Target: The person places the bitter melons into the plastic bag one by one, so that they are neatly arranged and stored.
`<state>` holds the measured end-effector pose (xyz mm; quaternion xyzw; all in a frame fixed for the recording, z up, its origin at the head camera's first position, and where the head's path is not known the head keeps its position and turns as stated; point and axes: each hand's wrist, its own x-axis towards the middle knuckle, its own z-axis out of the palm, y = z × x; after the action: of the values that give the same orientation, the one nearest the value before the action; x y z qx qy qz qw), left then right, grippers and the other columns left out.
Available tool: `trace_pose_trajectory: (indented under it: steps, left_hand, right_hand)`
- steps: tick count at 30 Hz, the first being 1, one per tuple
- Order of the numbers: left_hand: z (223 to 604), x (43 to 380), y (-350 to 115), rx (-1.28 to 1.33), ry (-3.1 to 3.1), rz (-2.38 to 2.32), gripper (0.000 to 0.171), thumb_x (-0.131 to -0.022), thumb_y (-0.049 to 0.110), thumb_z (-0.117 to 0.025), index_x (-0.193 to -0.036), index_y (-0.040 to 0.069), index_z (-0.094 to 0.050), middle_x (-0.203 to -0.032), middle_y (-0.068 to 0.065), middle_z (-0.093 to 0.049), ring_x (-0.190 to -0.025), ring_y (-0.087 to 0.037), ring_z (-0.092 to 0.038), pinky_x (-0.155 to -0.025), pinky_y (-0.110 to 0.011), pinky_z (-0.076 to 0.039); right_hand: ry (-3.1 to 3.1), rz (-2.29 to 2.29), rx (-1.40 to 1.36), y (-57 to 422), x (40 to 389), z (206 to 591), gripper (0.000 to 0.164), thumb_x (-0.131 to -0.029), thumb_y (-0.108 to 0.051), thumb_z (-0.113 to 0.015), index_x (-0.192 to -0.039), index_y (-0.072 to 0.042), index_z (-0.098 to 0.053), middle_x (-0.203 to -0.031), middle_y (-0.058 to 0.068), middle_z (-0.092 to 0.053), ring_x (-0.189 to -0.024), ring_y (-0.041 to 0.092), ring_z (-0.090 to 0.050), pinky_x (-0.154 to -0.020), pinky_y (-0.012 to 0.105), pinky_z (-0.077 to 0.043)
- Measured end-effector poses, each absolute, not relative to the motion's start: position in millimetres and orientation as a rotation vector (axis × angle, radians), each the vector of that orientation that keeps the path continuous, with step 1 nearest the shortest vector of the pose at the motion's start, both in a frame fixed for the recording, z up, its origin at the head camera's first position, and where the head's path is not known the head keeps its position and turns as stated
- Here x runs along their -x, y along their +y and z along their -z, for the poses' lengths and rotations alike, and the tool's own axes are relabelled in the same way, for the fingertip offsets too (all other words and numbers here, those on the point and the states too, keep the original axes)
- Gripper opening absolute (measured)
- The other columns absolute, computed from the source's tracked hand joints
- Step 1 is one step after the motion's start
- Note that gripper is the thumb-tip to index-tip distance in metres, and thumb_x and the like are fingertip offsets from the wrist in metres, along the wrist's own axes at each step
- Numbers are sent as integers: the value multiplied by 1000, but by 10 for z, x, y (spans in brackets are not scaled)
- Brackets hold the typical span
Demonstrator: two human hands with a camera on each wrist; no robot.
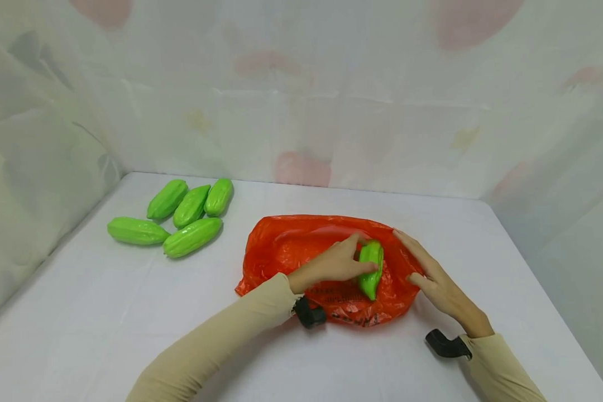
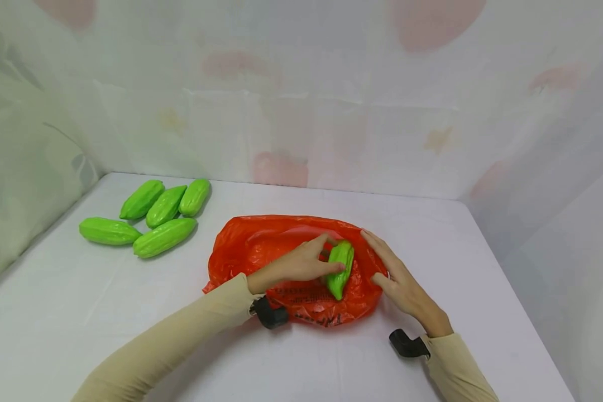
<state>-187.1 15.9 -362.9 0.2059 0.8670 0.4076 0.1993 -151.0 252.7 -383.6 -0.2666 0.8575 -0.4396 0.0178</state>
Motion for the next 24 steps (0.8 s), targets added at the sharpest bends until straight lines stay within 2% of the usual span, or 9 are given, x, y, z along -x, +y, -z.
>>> trace_pose_trajectory:
  steps: [5,9,11,13,16,18,19,20,24]
  left_hand:
    - [3629,1871,110,-576,2308,-1186,66,-91,24,-72,-146,8,-39,-114,-11,-66,-76,-14,-69,-69,-24,-57]
    - [3622,1847,86,-618,2379,-1074,70,-90,30,-73,-148,13,-38,-104,-4,-68,-81,-10,-65,-70,-22,-53]
    - [3620,1836,82,-629,2403,-1037,71,-90,34,-73,-148,13,-37,-95,-1,-67,-78,-9,-63,-67,-21,-51]
    - [3625,1826,82,-633,2405,-1036,71,-91,35,-72,-149,12,-37,-93,0,-68,-76,-9,-63,-66,-21,-50]
    - [3630,1814,87,-660,2408,-1049,69,-91,31,-72,-148,12,-38,-96,-2,-71,-77,-7,-64,-67,-20,-50]
    - [3631,1811,87,-689,2415,-1041,67,-91,28,-72,-148,12,-39,-101,-3,-72,-84,-7,-66,-73,-20,-51]
    - [3628,1809,85,-704,2420,-1032,67,-91,26,-72,-148,13,-39,-103,-4,-73,-88,-9,-66,-76,-20,-51]
    - [3623,1806,80,-720,2427,-1019,66,-92,25,-72,-148,14,-40,-106,-5,-73,-93,-10,-66,-81,-21,-51]
    - [3597,1789,54,-759,2449,-969,65,-92,22,-71,-149,16,-40,-120,-6,-70,-113,-16,-65,-95,-28,-51]
  right_hand:
    - [2668,1363,819,2526,1494,3836,85,-84,10,-39,-159,-25,-21,-164,8,-22,-143,1,-25,-107,73,-28]
    - [2669,1365,823,2526,1474,3843,84,-84,10,-39,-159,-25,-22,-164,9,-22,-142,0,-25,-108,72,-28]
    - [2683,1344,820,2530,1472,3842,84,-84,10,-40,-159,-25,-22,-164,8,-22,-143,0,-25,-114,55,-33]
    - [2687,1338,820,2532,1471,3844,84,-84,10,-40,-159,-24,-21,-164,8,-22,-144,1,-24,-114,55,-32]
    - [2700,1322,812,2534,1469,3847,84,-85,10,-41,-159,-25,-22,-164,7,-22,-144,2,-24,-113,27,-32]
    - [2701,1327,814,2532,1471,3853,84,-85,10,-41,-159,-25,-22,-164,7,-22,-144,2,-24,-113,25,-32]
    - [2710,1319,811,2533,1472,3856,84,-85,10,-41,-159,-25,-22,-164,6,-23,-143,0,-25,-110,19,-31]
    - [2718,1313,813,2532,1473,3856,84,-85,9,-42,-159,-25,-22,-164,6,-23,-143,-1,-25,-108,18,-31]
    - [2728,1322,831,2531,1481,3867,83,-85,9,-43,-159,-23,-23,-163,8,-24,-141,-8,-24,-111,54,-35]
